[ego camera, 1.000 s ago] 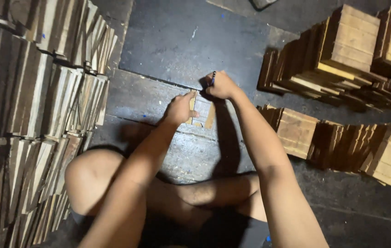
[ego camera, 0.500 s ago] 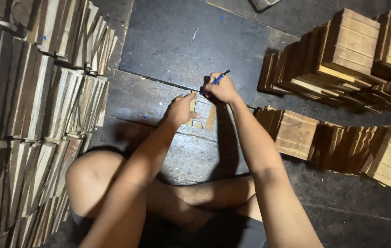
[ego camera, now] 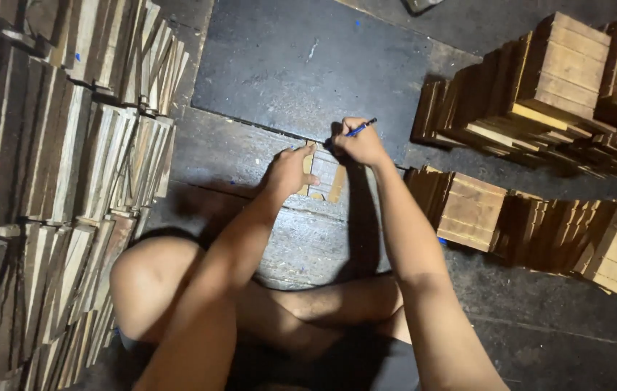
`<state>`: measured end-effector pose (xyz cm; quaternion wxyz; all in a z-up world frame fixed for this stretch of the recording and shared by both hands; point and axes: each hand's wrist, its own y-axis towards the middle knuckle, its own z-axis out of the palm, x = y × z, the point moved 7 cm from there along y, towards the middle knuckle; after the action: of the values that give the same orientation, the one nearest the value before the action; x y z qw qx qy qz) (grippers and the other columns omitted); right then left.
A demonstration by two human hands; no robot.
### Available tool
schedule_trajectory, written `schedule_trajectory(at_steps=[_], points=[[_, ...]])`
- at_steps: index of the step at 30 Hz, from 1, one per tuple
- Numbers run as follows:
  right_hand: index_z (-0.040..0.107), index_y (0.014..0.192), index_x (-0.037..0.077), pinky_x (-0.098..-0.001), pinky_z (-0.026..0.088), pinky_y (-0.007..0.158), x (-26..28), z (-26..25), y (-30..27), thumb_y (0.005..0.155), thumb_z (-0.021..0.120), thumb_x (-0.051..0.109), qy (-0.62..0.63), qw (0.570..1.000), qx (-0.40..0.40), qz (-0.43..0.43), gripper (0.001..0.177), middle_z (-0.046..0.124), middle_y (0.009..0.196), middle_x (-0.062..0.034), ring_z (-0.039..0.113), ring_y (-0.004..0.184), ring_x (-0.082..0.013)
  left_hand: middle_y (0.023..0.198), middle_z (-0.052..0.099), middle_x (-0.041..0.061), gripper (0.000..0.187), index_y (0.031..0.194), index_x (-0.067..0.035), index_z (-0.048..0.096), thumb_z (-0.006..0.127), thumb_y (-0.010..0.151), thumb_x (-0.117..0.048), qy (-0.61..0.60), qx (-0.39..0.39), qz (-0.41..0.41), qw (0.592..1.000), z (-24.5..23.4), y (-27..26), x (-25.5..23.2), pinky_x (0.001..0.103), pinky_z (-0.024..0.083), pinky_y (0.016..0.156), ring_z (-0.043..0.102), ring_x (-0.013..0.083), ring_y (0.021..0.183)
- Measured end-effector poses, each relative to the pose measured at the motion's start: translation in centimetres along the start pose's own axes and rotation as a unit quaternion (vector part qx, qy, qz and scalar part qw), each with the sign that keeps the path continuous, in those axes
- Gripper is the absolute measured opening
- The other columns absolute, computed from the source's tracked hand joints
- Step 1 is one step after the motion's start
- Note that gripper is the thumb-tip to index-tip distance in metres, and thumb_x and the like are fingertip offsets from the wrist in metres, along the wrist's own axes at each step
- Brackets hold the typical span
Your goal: The person sits on the floor and uses a blue pen to draw lines on small wooden blocks. They repeatedly pick up blocks, mark them, and place them back into a stack.
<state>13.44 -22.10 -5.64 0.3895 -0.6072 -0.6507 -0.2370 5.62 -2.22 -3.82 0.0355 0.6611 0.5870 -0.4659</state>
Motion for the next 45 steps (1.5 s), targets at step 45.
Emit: schedule_trajectory(at_steps=[45], points=[[0.055, 0.07, 0.004, -0.0282, 0.049, 0.061, 0.6, 1.5, -1.6, 0.08, 0.076, 0.001, 0.132, 0.989, -0.056, -0.03, 0.023, 0.071, 0.071, -0.0112, 0.068, 0.07, -0.017, 0.118, 0.066, 0.023, 0.076, 0.144, -0.032, 0.061, 0.092, 0.074, -0.029, -0.007, -0.027, 0.03, 0.999, 0.5, 0.9, 1.1, 0.052, 0.058, 0.095, 0.07, 0.04, 0.115]])
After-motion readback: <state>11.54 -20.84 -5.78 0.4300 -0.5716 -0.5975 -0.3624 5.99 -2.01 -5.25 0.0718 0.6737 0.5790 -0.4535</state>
